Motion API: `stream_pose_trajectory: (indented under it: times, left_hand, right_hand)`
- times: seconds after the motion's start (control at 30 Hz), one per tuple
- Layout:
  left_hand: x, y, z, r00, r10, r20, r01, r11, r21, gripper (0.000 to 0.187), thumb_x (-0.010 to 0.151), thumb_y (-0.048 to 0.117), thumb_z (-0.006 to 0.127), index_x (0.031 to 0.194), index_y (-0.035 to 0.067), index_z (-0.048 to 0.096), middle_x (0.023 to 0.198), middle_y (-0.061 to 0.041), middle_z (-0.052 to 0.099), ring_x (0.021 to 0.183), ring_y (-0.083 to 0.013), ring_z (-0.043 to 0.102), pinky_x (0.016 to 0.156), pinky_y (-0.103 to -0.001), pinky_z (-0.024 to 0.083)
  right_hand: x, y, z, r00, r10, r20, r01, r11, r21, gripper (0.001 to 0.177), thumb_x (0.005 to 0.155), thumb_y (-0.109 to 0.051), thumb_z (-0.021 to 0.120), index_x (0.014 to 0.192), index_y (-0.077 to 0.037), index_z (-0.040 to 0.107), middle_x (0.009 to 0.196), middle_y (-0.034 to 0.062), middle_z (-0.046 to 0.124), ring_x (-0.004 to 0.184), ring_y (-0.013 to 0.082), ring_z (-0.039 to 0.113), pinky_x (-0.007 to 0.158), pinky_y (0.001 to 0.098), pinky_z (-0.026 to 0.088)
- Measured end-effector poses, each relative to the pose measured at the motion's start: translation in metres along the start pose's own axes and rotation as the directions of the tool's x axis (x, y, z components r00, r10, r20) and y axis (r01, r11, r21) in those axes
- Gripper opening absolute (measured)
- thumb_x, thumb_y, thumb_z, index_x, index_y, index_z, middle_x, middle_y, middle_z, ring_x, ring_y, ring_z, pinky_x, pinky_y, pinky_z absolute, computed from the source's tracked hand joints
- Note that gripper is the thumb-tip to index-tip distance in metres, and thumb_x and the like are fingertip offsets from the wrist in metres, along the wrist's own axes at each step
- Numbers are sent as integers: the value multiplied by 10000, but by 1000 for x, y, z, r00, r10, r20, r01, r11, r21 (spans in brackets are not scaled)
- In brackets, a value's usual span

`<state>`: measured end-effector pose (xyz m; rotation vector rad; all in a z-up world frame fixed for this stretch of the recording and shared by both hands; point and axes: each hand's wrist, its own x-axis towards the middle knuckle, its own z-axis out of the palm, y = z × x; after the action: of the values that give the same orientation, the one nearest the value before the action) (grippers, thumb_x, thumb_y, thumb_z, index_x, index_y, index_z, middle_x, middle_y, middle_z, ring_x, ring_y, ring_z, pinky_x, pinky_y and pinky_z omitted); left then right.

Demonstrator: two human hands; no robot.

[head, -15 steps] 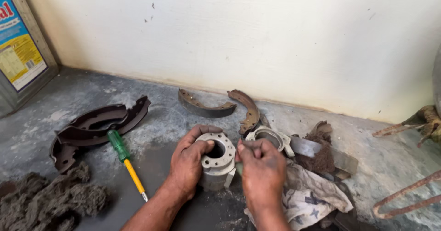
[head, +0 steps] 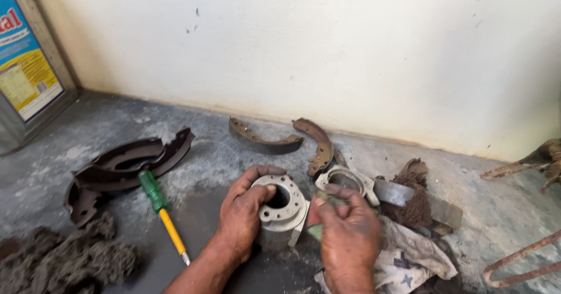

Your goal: The person handles a metal housing, a piston, and brake shoes by hand on a floor surface, wiping them with a cloth and using a screwdriver to probe the interior of the housing.

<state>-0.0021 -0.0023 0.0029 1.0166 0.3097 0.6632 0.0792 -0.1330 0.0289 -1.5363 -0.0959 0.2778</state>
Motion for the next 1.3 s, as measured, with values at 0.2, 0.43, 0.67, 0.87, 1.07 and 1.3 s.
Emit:
stream_pose_trajectory:
  times: [0.2, 0.43, 0.67, 0.87, 1.07, 1.3]
  left_hand:
    - [3, -1, -1, 1000, 29, 12, -29, 999, 41, 369, 817, 47, 512, 1138, -16, 685, 946, -99, 762, 832, -159, 707, 783, -281, 562]
    - [0, 2, 0, 1000, -20, -1, 20, 999, -41, 364, 827, 63, 519, 1143, -13, 682, 933, -115, 750, 830, -197, 701, 783, -317, 569]
    - [6, 24, 2, 934, -265, -239, 161, 911, -381, 341, 829, 118, 502, 1106, 40, 685, 989, -135, 722, 896, -264, 705, 825, -398, 595]
    - [7, 21, 6, 921, -295, -254, 206, 923, -326, 316, 840, 114, 514, 1085, 35, 698, 984, -150, 694, 911, -289, 700, 852, -455, 602]
    - [6, 25, 14, 886, -437, -156, 370, 868, -332, 502, 866, 341, 558, 1288, 76, 622, 1113, -191, 698, 1050, -343, 680, 952, -544, 549]
    - [7, 12, -2, 930, -248, 270, 250, 968, 27, 1256, 660, 349, 907, 1654, 246, 146, 1501, -253, 520, 1433, -458, 456, 1124, -619, 269]
  right_hand:
    - [4, -7, 0, 981, -183, 63, 182, 983, 27, 303, 839, 60, 737, 1135, 29, 684, 790, 61, 660, 677, 84, 604, 598, 188, 512]
    - [-1, -10, 0, 987, -24, 156, 37, 996, -80, 303, 851, 18, 732, 1150, 18, 683, 839, 132, 716, 678, 169, 675, 619, 282, 576]
    - [21, 28, -34, 984, -95, 152, 86, 994, 67, 334, 856, 52, 671, 1186, 8, 639, 990, 224, 772, 842, 223, 751, 719, 343, 635]
    - [18, 44, -27, 947, -229, 224, 213, 973, 93, 316, 876, 34, 647, 1192, 15, 653, 1057, 122, 741, 919, 154, 726, 753, 325, 606]
    - [28, 50, -17, 939, -212, 273, 212, 977, 29, 311, 922, 18, 617, 1231, 18, 655, 806, 161, 733, 648, 160, 633, 593, 309, 551]
    - [43, 44, -25, 991, -68, 116, 57, 993, 100, 374, 920, 45, 596, 1292, 11, 572, 664, 115, 557, 510, 160, 526, 400, 376, 509]
